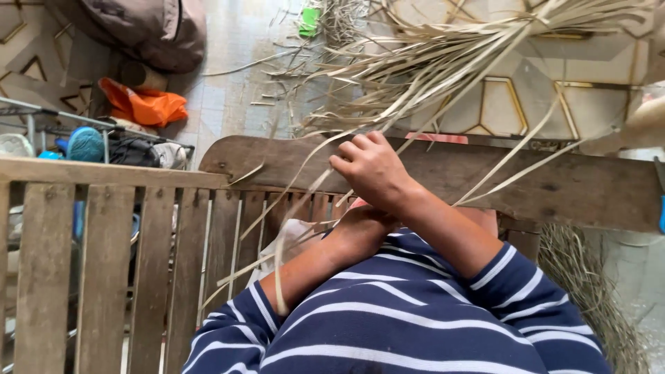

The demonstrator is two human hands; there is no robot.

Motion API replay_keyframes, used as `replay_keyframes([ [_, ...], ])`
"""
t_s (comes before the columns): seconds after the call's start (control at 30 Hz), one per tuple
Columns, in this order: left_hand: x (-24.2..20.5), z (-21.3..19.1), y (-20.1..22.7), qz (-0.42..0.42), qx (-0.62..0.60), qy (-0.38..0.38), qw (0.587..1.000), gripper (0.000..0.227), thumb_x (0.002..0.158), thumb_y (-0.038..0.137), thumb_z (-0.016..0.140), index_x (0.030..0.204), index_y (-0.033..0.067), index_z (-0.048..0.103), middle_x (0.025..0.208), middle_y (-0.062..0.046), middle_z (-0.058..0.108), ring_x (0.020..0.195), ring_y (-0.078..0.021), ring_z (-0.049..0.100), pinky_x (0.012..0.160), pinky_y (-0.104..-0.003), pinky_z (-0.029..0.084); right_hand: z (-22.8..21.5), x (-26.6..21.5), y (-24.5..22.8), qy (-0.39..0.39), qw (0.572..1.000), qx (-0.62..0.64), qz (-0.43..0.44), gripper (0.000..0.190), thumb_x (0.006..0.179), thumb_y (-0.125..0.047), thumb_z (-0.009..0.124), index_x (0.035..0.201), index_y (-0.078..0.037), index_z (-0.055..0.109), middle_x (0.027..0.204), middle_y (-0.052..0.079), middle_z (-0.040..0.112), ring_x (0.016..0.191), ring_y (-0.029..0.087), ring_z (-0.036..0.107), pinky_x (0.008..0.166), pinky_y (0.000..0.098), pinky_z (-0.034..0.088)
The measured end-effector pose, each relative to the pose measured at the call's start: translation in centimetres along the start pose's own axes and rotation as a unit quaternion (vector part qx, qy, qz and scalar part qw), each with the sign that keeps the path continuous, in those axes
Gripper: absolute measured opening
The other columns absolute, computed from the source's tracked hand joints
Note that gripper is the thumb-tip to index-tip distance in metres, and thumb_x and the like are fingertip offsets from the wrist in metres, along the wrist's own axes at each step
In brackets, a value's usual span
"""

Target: Weaving long strips of natural fiber into a pattern on a wooden frame and trimming them with scissors.

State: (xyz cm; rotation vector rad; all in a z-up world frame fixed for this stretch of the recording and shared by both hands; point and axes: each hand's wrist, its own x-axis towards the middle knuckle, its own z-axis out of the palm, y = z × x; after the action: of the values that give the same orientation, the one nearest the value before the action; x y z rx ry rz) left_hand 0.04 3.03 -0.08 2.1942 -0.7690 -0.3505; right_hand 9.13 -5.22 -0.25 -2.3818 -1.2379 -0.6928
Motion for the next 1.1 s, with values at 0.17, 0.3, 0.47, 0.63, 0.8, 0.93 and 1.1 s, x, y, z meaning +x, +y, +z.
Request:
replay_keyframes([
  [0.17,0.6,0.4,-0.8,0.131,0.22,0.163,0.953,0.01,0.077,0.006,0.052,0.073,0.0143,0.055,0.074,-0.004,0.053,0.071,-0.0232,0.056,0.052,-0.029,0.045,-3.2,-1.4,4.4,0.003,0.99,0.067,0.123,0.01,0.082,-0.014,0.056,0.09,-0.014,0.061,0.088,0.006,0.058,0.081,0.024,0.058,0.068,0.0337,0.045],
  [0.3,0.7,0.3,-1.4,0.154,0.198,0.212,0.945,0.01,0.082,0.007,0.049,0.077,0.0136,0.055,0.084,-0.003,0.051,0.079,-0.0219,0.052,0.059,-0.028,0.044,-4.7,-4.7,11.0,0.06,0.948,0.079,0.303,0.024,0.078,0.002,0.063,0.097,-0.013,0.063,0.093,0.006,0.051,0.086,0.027,0.055,0.076,0.035,0.045],
  [0.47,0.3,-1.5,0.5,0.161,0.086,0.109,0.977,0.009,0.077,-0.006,0.048,0.076,0.0016,0.051,0.089,-0.012,0.055,0.073,-0.0269,0.047,0.057,-0.036,0.038,-7.1,-6.2,15.9,0.008,0.954,-0.101,0.281,0.032,0.072,0.018,0.055,0.096,0.0,0.067,0.095,0.014,0.049,0.08,0.024,0.049,0.061,0.0271,0.051],
  [0.63,0.2,-0.6,-0.1,0.145,0.08,0.108,0.98,0.007,0.079,-0.006,0.051,0.079,0.0013,0.053,0.092,-0.011,0.055,0.075,-0.0267,0.048,0.057,-0.037,0.04,-7.0,-7.1,18.8,-0.017,0.954,-0.244,0.174,0.011,0.086,0.005,0.061,0.088,-0.002,0.069,0.092,0.011,0.051,0.078,0.02,0.049,0.051,0.0228,0.05],
  [0.8,0.1,0.2,-0.4,0.121,0.095,0.061,0.986,0.01,0.076,0.003,0.051,0.078,0.0112,0.056,0.077,-0.005,0.058,0.067,-0.0247,0.054,0.064,-0.038,0.036,-6.8,-7.9,20.4,-0.056,0.956,-0.256,0.131,0.016,0.075,0.009,0.06,0.084,-0.003,0.064,0.094,0.01,0.052,0.074,0.021,0.051,0.05,0.0297,0.05],
  [0.93,0.4,0.5,-0.6,0.124,0.032,0.013,0.992,0.002,0.077,0.007,0.052,0.079,0.0072,0.053,0.07,-0.007,0.056,0.062,-0.027,0.056,0.049,-0.039,0.042,-8.6,-6.9,19.7,-0.043,0.958,-0.266,0.094,0.008,0.084,-0.004,0.073,0.08,-0.01,0.069,0.083,0.003,0.065,0.075,0.018,0.054,0.057,0.0258,0.05],
  [1.1,1.6,0.4,0.7,-0.31,-0.459,0.037,0.832,0.009,0.086,0.014,0.053,0.079,0.0079,0.051,0.063,-0.006,0.058,0.045,-0.0099,0.055,0.043,-0.017,0.043,-12.8,-4.4,13.5,-0.033,0.948,0.065,0.31,0.007,0.09,0.003,0.058,0.087,0.0,0.064,0.085,0.012,0.064,0.075,0.023,0.057,0.067,0.0356,0.043],
])
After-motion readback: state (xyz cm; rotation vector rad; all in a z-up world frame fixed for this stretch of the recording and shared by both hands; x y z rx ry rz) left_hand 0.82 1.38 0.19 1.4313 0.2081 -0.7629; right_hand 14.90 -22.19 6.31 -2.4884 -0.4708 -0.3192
